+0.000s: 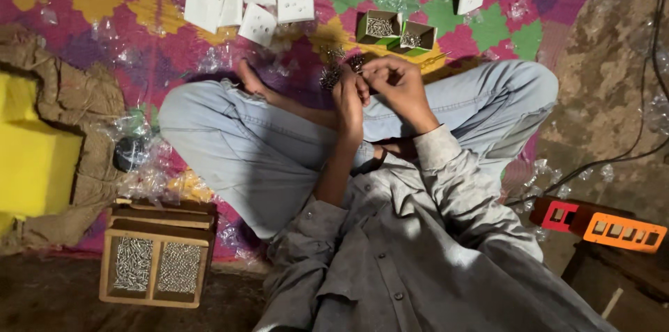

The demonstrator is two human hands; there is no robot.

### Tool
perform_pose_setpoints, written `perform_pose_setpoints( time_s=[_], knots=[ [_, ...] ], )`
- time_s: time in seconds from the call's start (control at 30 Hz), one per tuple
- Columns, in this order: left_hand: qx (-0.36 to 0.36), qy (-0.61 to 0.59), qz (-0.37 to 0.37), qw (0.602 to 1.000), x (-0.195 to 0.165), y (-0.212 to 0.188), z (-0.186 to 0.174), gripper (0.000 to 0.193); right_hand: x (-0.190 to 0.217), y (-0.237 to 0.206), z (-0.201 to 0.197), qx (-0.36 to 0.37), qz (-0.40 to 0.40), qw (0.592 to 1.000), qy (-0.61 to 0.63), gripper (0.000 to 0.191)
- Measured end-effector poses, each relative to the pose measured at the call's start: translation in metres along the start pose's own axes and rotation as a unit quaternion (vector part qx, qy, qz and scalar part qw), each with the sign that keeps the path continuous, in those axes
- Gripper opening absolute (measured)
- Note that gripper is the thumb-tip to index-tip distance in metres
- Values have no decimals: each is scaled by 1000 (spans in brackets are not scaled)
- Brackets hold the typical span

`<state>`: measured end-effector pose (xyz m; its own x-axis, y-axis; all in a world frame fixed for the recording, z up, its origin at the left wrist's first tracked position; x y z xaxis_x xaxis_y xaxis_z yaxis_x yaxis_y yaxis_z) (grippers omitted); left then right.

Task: The person sits on a mat and assembles white electrical socket units by inserting small metal pins into them. They handle the sockets one at a time, pick pins from a small box, and place the assembled units into a nearby pile.

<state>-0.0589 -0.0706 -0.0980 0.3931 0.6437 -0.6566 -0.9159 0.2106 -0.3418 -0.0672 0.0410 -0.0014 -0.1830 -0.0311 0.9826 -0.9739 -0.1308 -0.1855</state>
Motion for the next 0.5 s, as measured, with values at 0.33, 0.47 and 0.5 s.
perform_pose_setpoints(
  time_s=[0.33, 0.47, 0.5],
  knots=[
    [-2, 21, 10, 1000, 9, 5, -2, 56, 21, 34, -46, -182, -108, 942, -261, 12],
    [3, 15, 9, 1000, 13, 2, -4, 54, 31, 17, -60, -239, -122, 890, -368, 17],
    [2, 15, 12, 1000, 12, 2, -4, 51, 31, 14, -63, -233, -111, 888, -380, 16]
  ],
)
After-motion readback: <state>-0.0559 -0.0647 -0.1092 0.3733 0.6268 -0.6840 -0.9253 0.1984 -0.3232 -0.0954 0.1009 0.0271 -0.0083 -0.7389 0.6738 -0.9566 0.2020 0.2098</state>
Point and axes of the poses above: each hand's wrist, its own y-axis towards the middle knuckle, its own z-axis out of the palm, x = y × z, the point moved 5 cm from there along y, towards the middle knuckle, and after that the axes turned 9 degrees about x, right-handed, at the moved point
